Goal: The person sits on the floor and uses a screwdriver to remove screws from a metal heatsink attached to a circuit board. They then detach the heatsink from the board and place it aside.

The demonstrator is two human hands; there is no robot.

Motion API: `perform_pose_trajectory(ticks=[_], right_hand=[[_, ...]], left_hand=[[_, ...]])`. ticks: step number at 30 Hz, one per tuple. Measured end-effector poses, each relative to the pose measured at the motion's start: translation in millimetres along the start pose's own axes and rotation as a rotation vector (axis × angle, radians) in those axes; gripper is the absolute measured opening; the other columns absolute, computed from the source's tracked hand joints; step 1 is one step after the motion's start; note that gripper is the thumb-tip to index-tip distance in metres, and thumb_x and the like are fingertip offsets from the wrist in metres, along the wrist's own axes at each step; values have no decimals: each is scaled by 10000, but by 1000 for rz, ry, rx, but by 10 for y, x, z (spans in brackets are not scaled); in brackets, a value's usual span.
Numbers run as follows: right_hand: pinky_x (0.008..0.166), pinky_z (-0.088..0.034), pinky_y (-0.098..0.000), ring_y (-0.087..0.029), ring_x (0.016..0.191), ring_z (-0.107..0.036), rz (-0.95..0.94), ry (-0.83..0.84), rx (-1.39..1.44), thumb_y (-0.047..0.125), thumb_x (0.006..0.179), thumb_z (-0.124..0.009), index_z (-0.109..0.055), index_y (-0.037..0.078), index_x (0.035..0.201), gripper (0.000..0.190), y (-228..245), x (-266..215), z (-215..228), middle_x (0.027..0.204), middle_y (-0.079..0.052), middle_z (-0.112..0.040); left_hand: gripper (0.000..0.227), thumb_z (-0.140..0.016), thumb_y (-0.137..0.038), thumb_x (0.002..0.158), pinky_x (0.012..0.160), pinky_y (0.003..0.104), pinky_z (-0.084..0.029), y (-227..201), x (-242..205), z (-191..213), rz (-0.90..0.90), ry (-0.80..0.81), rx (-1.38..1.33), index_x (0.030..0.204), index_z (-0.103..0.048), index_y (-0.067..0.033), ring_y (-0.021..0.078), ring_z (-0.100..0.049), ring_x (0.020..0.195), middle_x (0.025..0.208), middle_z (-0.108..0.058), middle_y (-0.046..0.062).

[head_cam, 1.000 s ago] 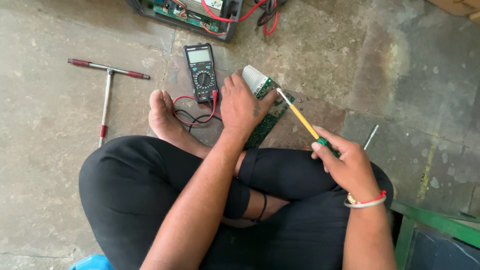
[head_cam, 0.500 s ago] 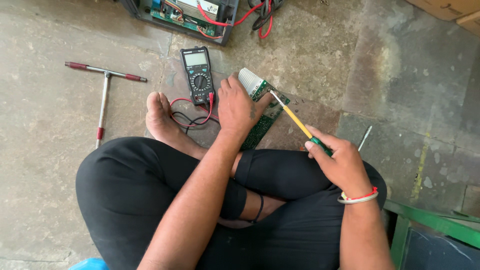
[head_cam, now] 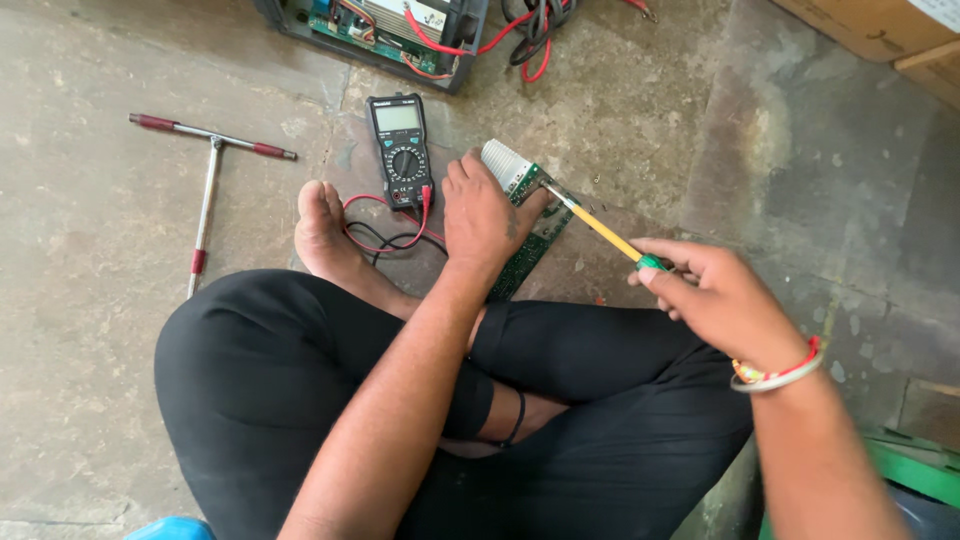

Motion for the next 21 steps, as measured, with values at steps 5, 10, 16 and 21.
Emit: perform_pose_trajectory(ticks=[5,10,16,21], right_hand=[[443,-353,-283,-106,532,-470,-337,173,320,249,1016,-572,-600,177,1491,481,-351,42,-80,734,-21,-634],[515,-499,-370,-241,558,-599,228,-131,-1006,316,969,-614,-609,233,1438,477,304,-159,-78,722,-70,-629],[688,-526,-486,-370,768,-685,212,-302,-876,301,991,-627,-651,214,1340,360,455,-184,-3,823,-131,-713],[781,-539,-482,-351,840,-725,155,-173,-598,246,932,-574,-584,148,1275,357,385,-92,68,891,-92,-768]], left_hand=[[970,-919,-466,660,928,443,-472,-25,-41,12,-3,-11,0,1289,-468,117,401,-544,1074,1154,-548,235],[992,-928,-482,641,921,442,-475,-65,-56,17,-12,6,13,1280,-459,115,403,-542,1069,1145,-546,236],[978,-920,-482,652,921,450,-473,-82,-60,33,-19,-23,11,1262,-464,131,408,-542,1059,1139,-546,242],[935,-912,-434,649,911,449,-470,-88,-79,73,-33,-72,-7,1258,-477,127,413,-542,1051,1134,-548,248]])
Point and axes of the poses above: each hand's wrist, its own x-axis towards the middle knuckle, its own z-axis out of the back of the hand, y = z × x, the point moved 8 cm from there along x, towards the middle knuckle
